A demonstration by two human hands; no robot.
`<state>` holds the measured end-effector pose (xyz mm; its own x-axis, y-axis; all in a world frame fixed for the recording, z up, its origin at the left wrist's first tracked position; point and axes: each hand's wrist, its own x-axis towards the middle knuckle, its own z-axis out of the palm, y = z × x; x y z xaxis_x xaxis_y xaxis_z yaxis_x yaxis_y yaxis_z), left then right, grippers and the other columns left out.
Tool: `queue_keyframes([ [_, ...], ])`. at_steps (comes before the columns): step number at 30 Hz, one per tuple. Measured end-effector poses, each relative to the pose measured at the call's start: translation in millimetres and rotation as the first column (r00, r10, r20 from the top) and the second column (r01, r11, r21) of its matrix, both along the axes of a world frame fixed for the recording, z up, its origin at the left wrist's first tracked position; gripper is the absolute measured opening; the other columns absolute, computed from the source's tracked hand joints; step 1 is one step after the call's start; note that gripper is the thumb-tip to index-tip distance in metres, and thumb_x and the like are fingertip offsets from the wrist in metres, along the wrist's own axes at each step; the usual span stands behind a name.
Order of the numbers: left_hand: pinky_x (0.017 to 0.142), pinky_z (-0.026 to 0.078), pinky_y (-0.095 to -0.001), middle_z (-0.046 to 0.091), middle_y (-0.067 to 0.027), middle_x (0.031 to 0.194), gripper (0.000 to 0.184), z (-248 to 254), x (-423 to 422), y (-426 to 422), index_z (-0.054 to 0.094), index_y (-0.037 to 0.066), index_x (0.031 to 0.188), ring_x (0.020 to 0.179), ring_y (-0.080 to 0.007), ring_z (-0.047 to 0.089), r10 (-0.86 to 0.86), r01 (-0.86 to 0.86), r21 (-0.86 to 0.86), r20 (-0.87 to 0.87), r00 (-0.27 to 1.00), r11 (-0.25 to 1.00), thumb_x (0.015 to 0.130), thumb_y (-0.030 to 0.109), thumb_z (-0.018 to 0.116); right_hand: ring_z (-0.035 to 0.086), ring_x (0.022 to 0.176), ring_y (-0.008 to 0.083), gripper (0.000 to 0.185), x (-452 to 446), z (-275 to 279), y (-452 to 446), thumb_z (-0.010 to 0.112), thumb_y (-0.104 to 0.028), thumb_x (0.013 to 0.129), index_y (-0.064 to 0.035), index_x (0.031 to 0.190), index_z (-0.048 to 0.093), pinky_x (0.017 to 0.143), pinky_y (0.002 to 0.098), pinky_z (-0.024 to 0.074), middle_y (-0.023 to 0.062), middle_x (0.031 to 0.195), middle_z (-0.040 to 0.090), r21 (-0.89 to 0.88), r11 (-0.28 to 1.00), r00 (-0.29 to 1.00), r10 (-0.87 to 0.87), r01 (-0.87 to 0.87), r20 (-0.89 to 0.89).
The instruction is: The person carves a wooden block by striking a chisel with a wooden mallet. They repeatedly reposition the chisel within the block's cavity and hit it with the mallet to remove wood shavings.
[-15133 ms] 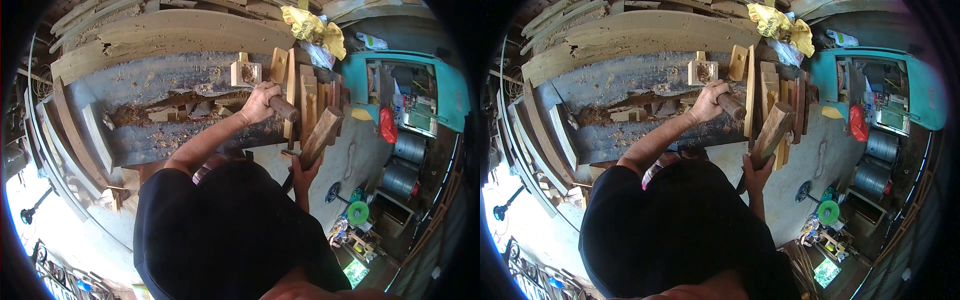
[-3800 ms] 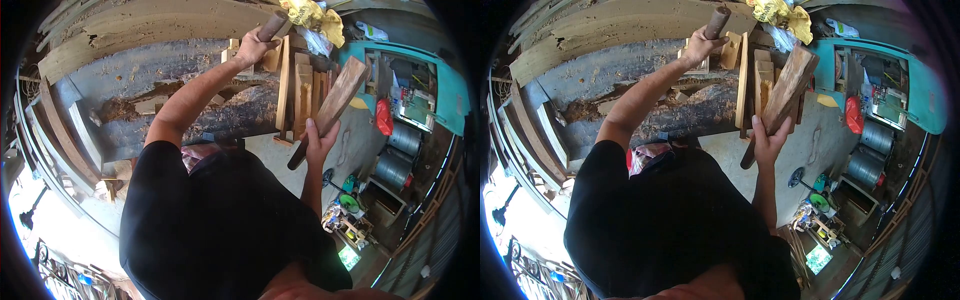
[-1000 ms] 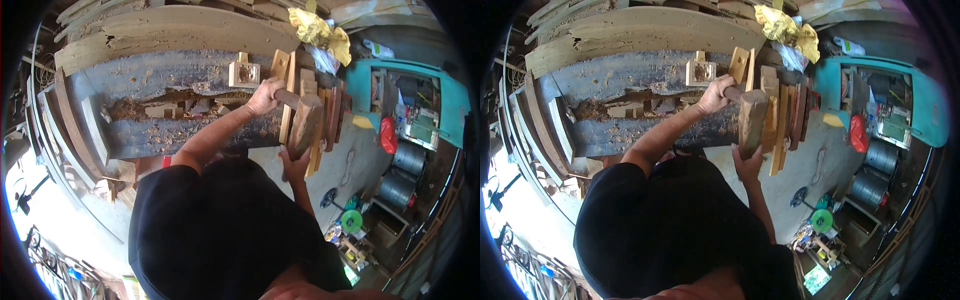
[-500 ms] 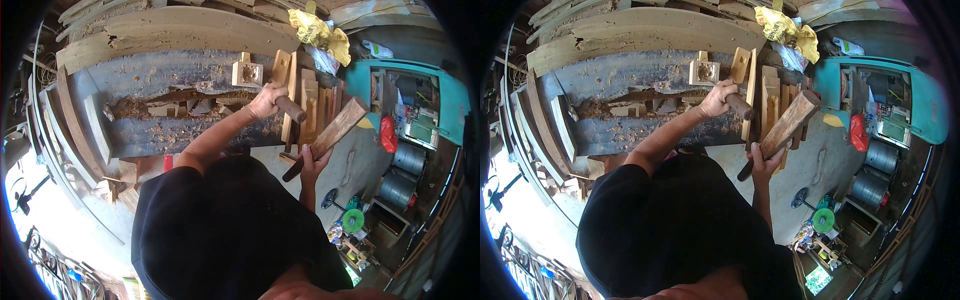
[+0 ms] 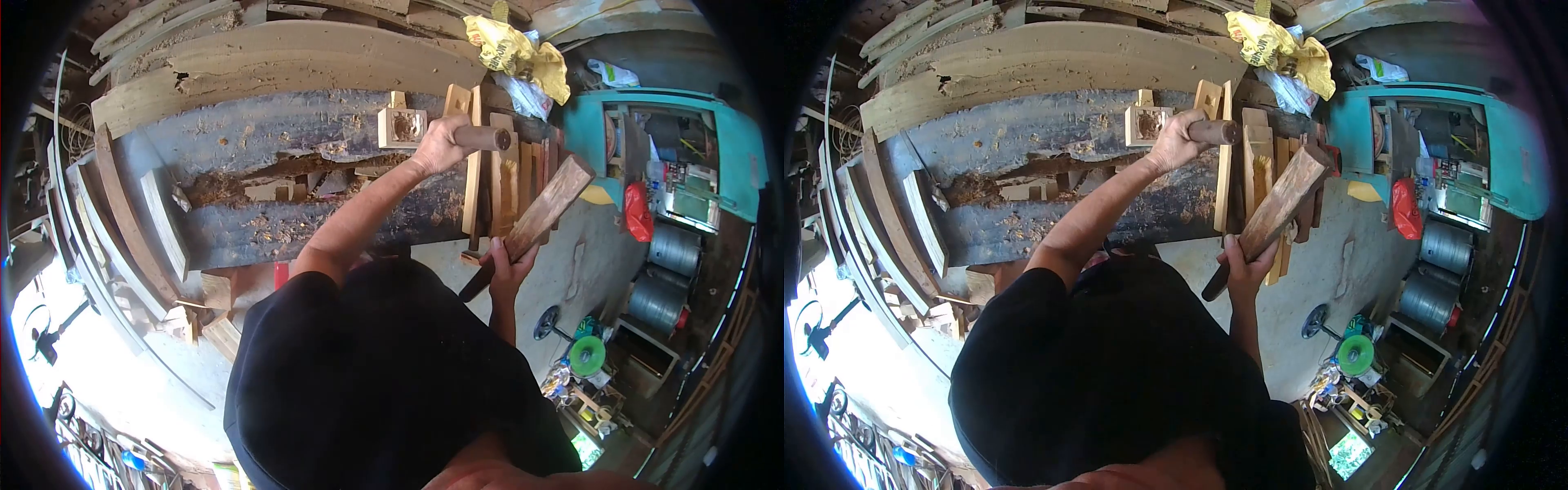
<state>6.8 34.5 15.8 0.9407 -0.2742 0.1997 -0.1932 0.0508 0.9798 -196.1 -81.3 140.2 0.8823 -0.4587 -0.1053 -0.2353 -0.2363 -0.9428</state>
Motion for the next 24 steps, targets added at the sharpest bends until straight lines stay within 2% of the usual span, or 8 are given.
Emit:
queue_keyframes([
  [1, 0.067, 0.050, -0.0356, 0.060, -0.0088, 0.079, 0.024, 2.2, -3.5, -0.5, 0.055, 0.006, 0.083, 0.075, -0.0215, 0.061, 0.116, -0.118, 0.020, 0.088, 0.989, 0.993, 0.073, 0.011, 0.076, 0.056, 0.056, 0.0125, 0.059, 0.5, -0.7, -0.7, 0.066, -0.008, 0.084, 0.0012, 0.132, 0.031, 0.053, 0.0255, 0.0476, 0.0077, 0.081, 0.058, 0.006, 1.000, 1.000, 0.009, -0.009, 0.014],
  [4, 0.067, 0.046, -0.0395, 0.057, -0.0110, 0.079, 0.026, 11.2, -15.9, 0.8, 0.055, 0.007, 0.084, 0.075, -0.0272, 0.060, 0.060, -0.054, -0.037, 0.183, 0.981, 0.998, 0.068, 0.009, 0.075, 0.055, 0.054, 0.0137, 0.055, 4.7, 2.6, 4.2, 0.063, -0.008, 0.086, 0.0021, 0.130, 0.032, 0.053, 0.0265, 0.0468, 0.0073, 0.077, 0.054, -0.009, 1.000, 0.999, 0.020, -0.020, 0.040],
  [5, 0.072, 0.043, -0.0410, 0.056, -0.0100, 0.078, 0.025, 17.5, -23.7, 1.6, 0.055, 0.007, 0.085, 0.080, -0.0282, 0.058, 0.081, -0.094, 0.033, 0.290, 0.954, 0.995, 0.066, 0.006, 0.071, 0.053, 0.052, 0.0148, 0.051, 5.0, 3.7, 6.3, 0.060, -0.007, 0.088, 0.0030, 0.129, 0.032, 0.053, 0.0272, 0.0462, 0.0069, 0.073, 0.051, -0.032, 0.999, 0.999, 0.017, -0.015, 0.052],
  [9, 0.076, 0.041, -0.0422, 0.055, -0.0118, 0.082, 0.026, 15.3, -44.1, -10.4, 0.056, 0.007, 0.088, 0.086, -0.0324, 0.056, 0.044, -0.062, 0.049, 0.316, 0.948, 0.997, 0.067, 0.006, 0.071, 0.053, 0.051, 0.0150, 0.050, 1.5, 0.4, 1.5, 0.060, -0.008, 0.088, 0.0026, 0.128, 0.033, 0.052, 0.0274, 0.0463, 0.0071, 0.073, 0.051, -0.042, 0.999, 0.999, 0.013, -0.011, 0.043],
  [11, 0.076, 0.041, -0.0435, 0.053, -0.0126, 0.084, 0.026, 11.8, -47.9, -14.0, 0.057, 0.007, 0.089, 0.085, -0.0344, 0.055, 0.063, -0.079, 0.037, 0.309, 0.949, 0.996, 0.068, 0.006, 0.071, 0.055, 0.056, 0.0120, 0.063, -2.5, -1.4, -2.8, 0.065, -0.009, 0.086, -0.0002, 0.136, 0.028, 0.053, 0.0252, 0.0467, 0.0072, 0.080, 0.057, 0.010, 1.000, 1.000, -0.008, 0.007, 0.021],
  [14, 0.076, 0.040, -0.0445, 0.052, -0.0126, 0.084, 0.026, 10.1, -50.8, -13.2, 0.056, 0.007, 0.089, 0.084, -0.0350, 0.053, 0.080, -0.091, 0.030, 0.263, 0.961, 0.995, 0.068, 0.007, 0.071, 0.055, 0.056, 0.0122, 0.064, -6.3, -0.6, -3.3, 0.065, -0.009, 0.085, 0.0000, 0.137, 0.028, 0.053, 0.0249, 0.0469, 0.0073, 0.080, 0.057, 0.003, 1.000, 1.000, -0.026, 0.026, 0.005],
  [18, 0.079, 0.039, -0.0414, 0.055, -0.0104, 0.083, 0.024, 4.9, -50.1, -13.3, 0.059, 0.011, 0.089, 0.087, -0.0321, 0.055, 0.091, -0.115, 0.080, 0.257, 0.962, 0.990, 0.067, 0.007, 0.067, 0.056, 0.055, 0.0125, 0.065, -11.0, -5.1, -8.3, 0.066, -0.010, 0.085, -0.0001, 0.137, 0.028, 0.052, 0.0251, 0.0474, 0.0075, 0.079, 0.057, 0.021, 0.999, 0.999, -0.037, 0.037, -0.003],
  [24, 0.076, 0.038, -0.0409, 0.053, -0.0096, 0.081, 0.019, 2.1, -49.6, -15.6, 0.058, 0.011, 0.085, 0.083, -0.0317, 0.053, 0.112, -0.134, 0.062, 0.276, 0.955, 0.989, 0.075, 0.017, 0.072, 0.056, 0.055, 0.0128, 0.067, -12.8, -4.3, -9.7, 0.068, -0.011, 0.084, 0.0000, 0.137, 0.028, 0.051, 0.0256, 0.0485, 0.0077, 0.079, 0.057, 0.012, 0.998, 0.998, -0.065, 0.065, -0.025],
])
